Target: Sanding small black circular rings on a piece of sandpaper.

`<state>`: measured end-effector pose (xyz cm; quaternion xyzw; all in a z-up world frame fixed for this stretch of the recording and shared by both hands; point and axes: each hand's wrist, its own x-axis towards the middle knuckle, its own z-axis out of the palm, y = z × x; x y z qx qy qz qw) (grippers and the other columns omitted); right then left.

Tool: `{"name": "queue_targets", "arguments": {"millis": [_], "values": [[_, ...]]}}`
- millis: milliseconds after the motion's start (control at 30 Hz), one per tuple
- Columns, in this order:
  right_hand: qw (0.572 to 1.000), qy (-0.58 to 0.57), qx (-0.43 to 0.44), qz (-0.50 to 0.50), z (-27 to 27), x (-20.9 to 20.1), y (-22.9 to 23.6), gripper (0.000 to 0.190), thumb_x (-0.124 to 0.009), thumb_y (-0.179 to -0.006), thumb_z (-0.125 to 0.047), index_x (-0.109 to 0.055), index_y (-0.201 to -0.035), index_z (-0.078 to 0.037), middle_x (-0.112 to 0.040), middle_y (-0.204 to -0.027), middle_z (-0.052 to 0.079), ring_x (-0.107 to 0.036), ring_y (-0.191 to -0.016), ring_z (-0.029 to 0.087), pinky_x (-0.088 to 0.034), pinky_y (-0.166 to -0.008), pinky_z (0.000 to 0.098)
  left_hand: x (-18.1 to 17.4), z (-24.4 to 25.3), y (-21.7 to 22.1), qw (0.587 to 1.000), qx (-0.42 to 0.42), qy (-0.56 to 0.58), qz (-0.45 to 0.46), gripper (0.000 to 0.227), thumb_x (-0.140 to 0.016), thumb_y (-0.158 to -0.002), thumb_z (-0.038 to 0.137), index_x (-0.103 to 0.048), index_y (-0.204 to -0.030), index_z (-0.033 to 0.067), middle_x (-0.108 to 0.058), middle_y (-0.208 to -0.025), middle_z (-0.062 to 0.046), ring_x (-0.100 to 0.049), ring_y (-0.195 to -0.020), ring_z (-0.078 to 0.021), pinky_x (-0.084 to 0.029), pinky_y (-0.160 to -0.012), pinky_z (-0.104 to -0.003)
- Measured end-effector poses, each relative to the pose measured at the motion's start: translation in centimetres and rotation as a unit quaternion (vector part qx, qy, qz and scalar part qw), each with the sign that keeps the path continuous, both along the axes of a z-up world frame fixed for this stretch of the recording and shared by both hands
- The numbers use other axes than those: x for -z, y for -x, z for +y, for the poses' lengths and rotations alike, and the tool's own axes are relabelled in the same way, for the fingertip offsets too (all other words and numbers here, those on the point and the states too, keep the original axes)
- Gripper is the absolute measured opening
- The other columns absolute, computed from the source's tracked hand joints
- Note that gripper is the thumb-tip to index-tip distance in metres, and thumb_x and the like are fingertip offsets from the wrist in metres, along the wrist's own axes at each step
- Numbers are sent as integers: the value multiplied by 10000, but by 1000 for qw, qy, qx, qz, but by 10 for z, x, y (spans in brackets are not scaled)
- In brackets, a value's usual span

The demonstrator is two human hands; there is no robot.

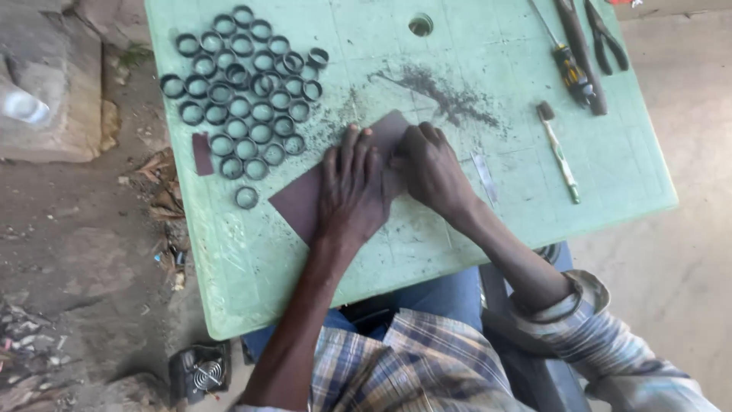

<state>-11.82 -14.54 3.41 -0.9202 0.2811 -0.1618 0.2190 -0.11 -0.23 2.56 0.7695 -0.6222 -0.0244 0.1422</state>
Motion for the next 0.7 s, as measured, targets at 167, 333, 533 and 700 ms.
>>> {"name": "queue_targets", "arguments": {"millis": [167, 333, 533, 700], "values": [[997, 49, -38, -46, 4, -17, 2, 159, -722, -868, 1, -641, -1000, 36, -621, -1035, 244, -588, -998, 434, -502, -892, 520, 25, 7, 10, 998, -2, 65, 1, 540, -429, -1053, 304, -519, -1426, -76, -328, -1659, -240, -177, -1591, -358, -181, -1250, -563], [988, 31, -128, -76, -2, -22, -9, 150, -664, -843, 20, -679, -989, -12, -671, -1026, 166, -643, -1005, 396, -559, -882, 493, 16, 0, -8, 998, 6, 59, -17, 620, -460, -952, 337, -504, -1391, -100, -339, -1586, -256, -186, -1515, -395, -194, -1189, -596], [993, 55, -63, -79, 4, -24, -2, 191, -720, -882, -71, -633, -1026, 21, -613, -1016, 240, -616, -953, 447, -534, -814, 542, 24, -4, -6, 996, -9, 81, 30, 580, -418, -1056, 341, -503, -1450, -77, -276, -1660, -238, -132, -1579, -368, -151, -1245, -594], [999, 31, 28, 3, -11, 3, -3, 329, -780, -980, -222, -551, -989, 15, -592, -963, 225, -602, -920, 405, -503, -797, 553, 17, -1, -3, 999, -2, 25, 37, 559, -408, -1018, 318, -491, -1417, -65, -259, -1659, -217, -103, -1574, -345, -110, -1241, -560]]}}
